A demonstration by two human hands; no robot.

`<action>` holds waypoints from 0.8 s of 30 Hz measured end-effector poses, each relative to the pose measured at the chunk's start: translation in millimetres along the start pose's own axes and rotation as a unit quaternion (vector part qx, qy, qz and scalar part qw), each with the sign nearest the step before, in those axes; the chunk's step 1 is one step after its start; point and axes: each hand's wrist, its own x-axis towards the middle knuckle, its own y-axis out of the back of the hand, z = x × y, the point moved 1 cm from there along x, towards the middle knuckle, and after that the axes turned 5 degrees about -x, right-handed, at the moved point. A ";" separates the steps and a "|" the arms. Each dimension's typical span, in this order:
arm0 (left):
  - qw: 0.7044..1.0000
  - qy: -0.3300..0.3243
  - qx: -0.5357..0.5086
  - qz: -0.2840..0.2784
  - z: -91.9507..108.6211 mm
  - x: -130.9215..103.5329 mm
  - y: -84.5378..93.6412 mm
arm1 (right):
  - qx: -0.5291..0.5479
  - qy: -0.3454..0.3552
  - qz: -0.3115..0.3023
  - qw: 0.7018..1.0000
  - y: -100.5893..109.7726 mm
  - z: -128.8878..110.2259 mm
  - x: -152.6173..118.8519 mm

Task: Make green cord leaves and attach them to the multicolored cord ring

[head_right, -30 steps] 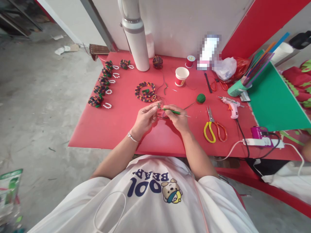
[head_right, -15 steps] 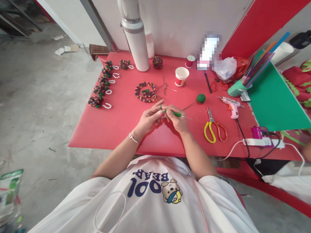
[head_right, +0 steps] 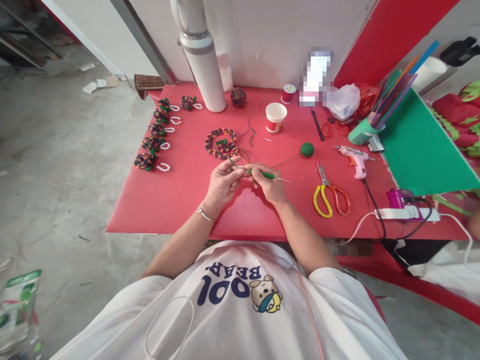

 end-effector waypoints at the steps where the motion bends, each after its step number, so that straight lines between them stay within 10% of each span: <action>1: 1.000 -0.010 0.003 0.008 -0.3 0.5 0.4 | -0.024 0.015 0.004 1.000 0.6 -0.9 -0.5; 19: 0.996 -0.038 0.037 0.078 -0.2 -1.9 -1.5 | -0.282 0.179 -0.006 0.943 -10.1 -9.0 -7.8; 24: 0.996 -0.038 0.009 0.077 4.7 -0.7 -21.7 | -0.285 0.206 0.070 0.933 -20.0 -18.2 -11.8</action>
